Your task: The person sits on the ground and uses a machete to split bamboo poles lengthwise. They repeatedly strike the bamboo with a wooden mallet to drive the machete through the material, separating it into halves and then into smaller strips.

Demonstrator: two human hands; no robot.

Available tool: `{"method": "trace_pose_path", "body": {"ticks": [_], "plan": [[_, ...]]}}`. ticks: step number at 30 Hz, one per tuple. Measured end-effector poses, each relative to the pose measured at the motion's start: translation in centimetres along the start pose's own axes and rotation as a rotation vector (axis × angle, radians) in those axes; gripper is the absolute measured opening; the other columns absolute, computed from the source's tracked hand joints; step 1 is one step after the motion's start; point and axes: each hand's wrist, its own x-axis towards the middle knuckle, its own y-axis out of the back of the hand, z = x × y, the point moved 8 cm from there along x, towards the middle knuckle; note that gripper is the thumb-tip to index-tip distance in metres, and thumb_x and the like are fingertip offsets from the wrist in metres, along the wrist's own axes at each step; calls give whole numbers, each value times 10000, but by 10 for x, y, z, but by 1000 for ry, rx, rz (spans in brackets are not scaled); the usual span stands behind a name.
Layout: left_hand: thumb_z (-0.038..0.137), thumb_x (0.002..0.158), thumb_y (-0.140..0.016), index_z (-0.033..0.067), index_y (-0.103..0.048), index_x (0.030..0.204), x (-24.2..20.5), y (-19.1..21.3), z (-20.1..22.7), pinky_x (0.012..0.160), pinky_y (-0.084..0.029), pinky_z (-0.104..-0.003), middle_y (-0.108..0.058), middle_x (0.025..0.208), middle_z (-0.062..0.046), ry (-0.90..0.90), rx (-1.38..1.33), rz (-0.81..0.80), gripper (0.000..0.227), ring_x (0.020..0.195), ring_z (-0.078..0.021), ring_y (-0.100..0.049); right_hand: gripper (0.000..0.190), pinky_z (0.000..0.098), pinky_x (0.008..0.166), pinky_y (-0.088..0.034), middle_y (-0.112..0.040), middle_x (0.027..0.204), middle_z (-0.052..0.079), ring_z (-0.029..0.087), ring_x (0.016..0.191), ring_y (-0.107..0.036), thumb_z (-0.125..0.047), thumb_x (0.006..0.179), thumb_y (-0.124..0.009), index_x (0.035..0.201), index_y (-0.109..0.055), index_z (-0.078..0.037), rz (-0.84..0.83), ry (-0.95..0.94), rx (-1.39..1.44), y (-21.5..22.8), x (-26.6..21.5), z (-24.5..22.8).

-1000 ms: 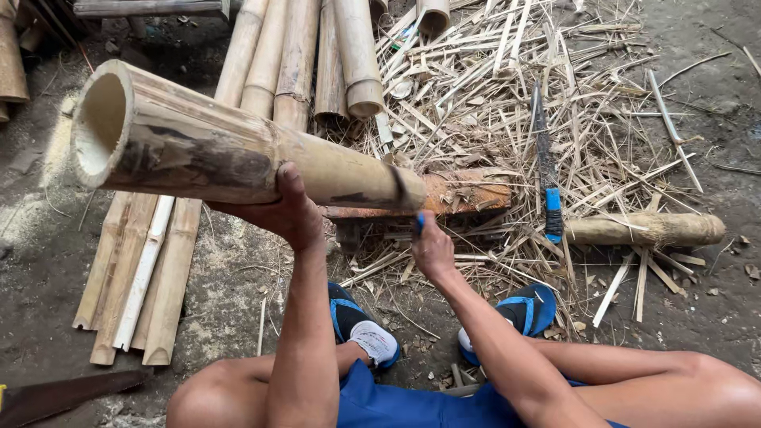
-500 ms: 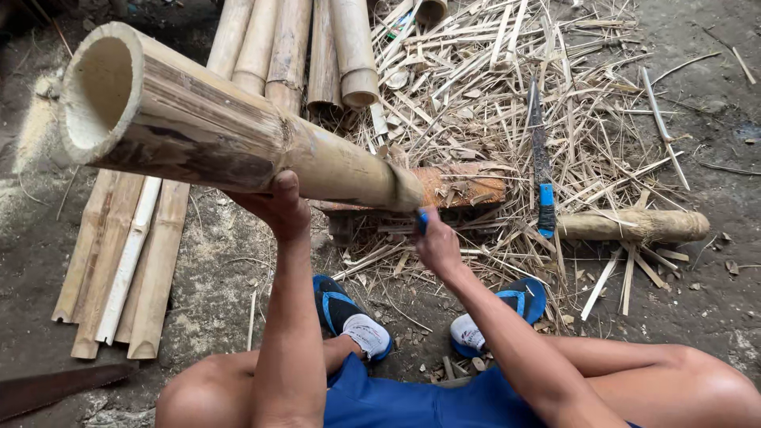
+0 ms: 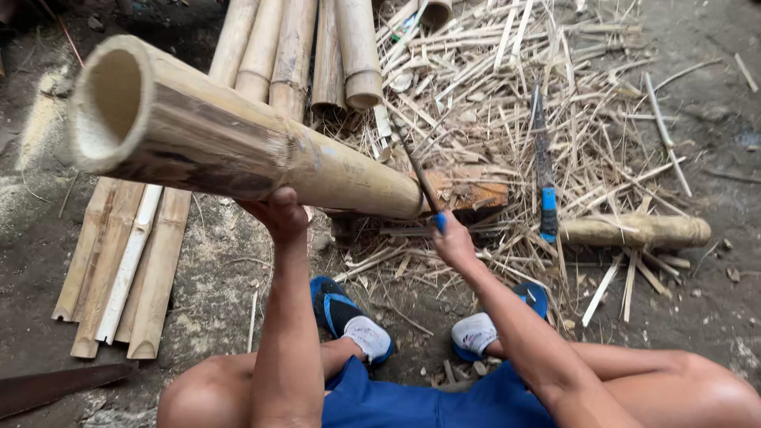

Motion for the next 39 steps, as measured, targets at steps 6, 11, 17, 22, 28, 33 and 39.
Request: {"method": "trace_pose_path", "body": {"ticks": [6, 11, 17, 22, 28, 33, 39], "plan": [[815, 951, -491, 77, -74, 1661, 15, -29, 16, 1258, -335, -526, -230, 1644, -233, 11, -24, -21, 1106, 1532, -352, -316, 211, 571, 724, -516, -703, 837, 261, 463, 794, -686, -216, 979, -595, 1134, -532, -87, 25, -44, -63, -20, 16, 81], [846, 921, -508, 75, -49, 1669, 24, -17, 69, 1310, -302, -503, -213, 1663, -220, 65, -58, 32, 1167, 1548, -334, -309, 214, 524, 796, -520, -706, 938, 225, 429, 919, -677, -215, 867, -669, 1029, -601, -93, 56, -195, -8, -60, 15, 138], [736, 927, -721, 51, 15, 1639, 18, 0, 93, 1371, -266, -597, -170, 1676, -264, 194, -37, 213, 1232, 1584, -409, -278, 306, 526, 785, -529, -688, 860, 239, 431, 835, -688, -296, 915, -663, 1053, -566, -40, 40, -230, 94, -68, -1, 144], [779, 899, -623, 67, -115, 1672, 18, 9, 58, 1273, -374, -550, -312, 1579, -206, 90, -89, 93, 1167, 1457, -325, -388, 346, 574, 700, -508, -674, 814, 269, 477, 767, -665, -210, 955, -593, 1239, -471, -55, 107, 33, 15, -17, -21, 44], [810, 885, -643, 25, -63, 1663, 2, 6, 42, 1311, -299, -557, -246, 1619, -246, 124, -22, 115, 1248, 1549, -340, -311, 325, 534, 577, -553, -700, 801, 225, 435, 683, -713, -182, 1002, -507, 1282, -398, -59, 41, 317, 86, -11, -29, -44], [809, 876, -647, 23, -54, 1674, 13, 4, 59, 1275, -319, -500, -252, 1626, -239, 140, -25, 124, 1267, 1515, -323, -330, 232, 527, 595, -555, -693, 793, 213, 411, 689, -721, -197, 1068, -499, 1259, -441, -79, 20, -102, -11, -32, 4, 32], [743, 890, -728, 10, 45, 1656, 22, -6, 85, 1322, -302, -538, -196, 1663, -257, 155, -102, 189, 1312, 1546, -351, -303, 247, 500, 515, -555, -685, 782, 187, 330, 608, -679, -207, 1038, -496, 1221, -433, -54, -28, -17, -6, -31, 17, 28]]}}
